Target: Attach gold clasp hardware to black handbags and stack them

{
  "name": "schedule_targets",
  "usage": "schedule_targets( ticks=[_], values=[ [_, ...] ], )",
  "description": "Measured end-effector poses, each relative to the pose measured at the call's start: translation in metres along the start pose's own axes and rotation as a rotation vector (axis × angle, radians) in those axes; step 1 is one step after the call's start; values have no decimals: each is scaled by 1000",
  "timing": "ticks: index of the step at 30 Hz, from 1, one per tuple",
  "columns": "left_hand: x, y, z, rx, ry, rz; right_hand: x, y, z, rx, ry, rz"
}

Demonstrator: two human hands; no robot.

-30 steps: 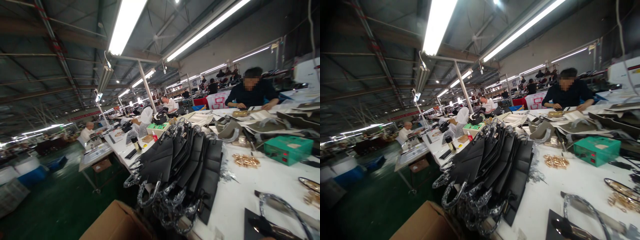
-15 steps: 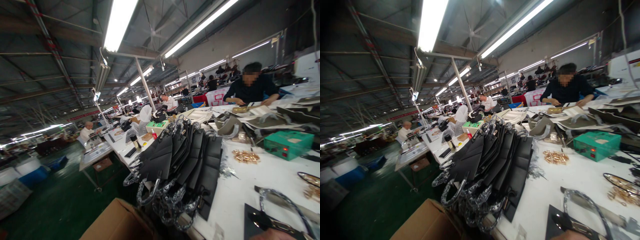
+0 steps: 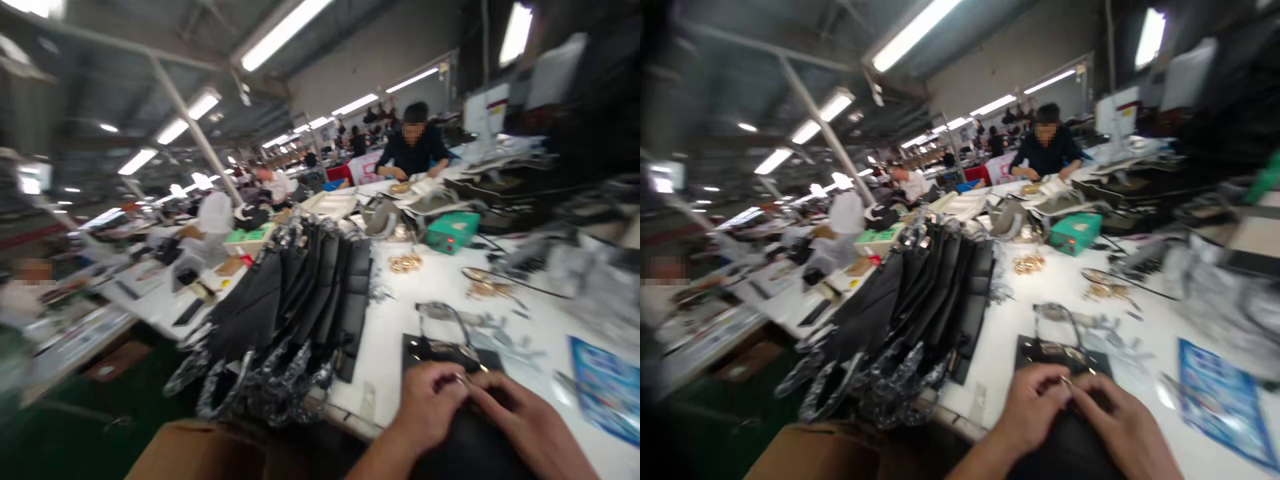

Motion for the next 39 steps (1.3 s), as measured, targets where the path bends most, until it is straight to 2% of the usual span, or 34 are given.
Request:
schedule_targets(
  ticks=[2, 4, 8, 14, 21, 23, 28, 33, 39],
  values=[
    [-6, 9, 3, 6, -16, -59, 8, 15, -8, -196, -169, -94],
    [-15, 13, 4, -52, -47, -118, 8, 24, -11, -371, -191, -150],
    [-21, 15, 3, -106, -91, -185, 2, 23, -12, -489, -188, -127],
    [-18, 19, -1, -152, -139, -194, 4, 15, -7, -475, -232, -40],
    [-20, 14, -2, -85, -180, -169, 5, 2, 1, -375, -154, 116],
    [-19, 11, -1, -63, -156, -163, 5, 4, 0, -416, -164, 86],
    [-17, 16, 0, -146, -95, -215, 4, 23, -10, -708, -208, -115],
    [-14, 21, -1, -273, -40, -275, 3, 29, -11, -596, -167, -143],
    [-13, 19, 1, -305, 7, -310, 3, 28, -13, -507, -174, -123]
  ],
)
Point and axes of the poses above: each hand's wrist, its own x-axis away from the middle knuckle, its own z-axis out of the back of the hand, y = z × x, the point moved 7 cm from there along -x, towards the middle knuckle, and after that the axes turned 7 degrees about -y, right-handed, at the moved point
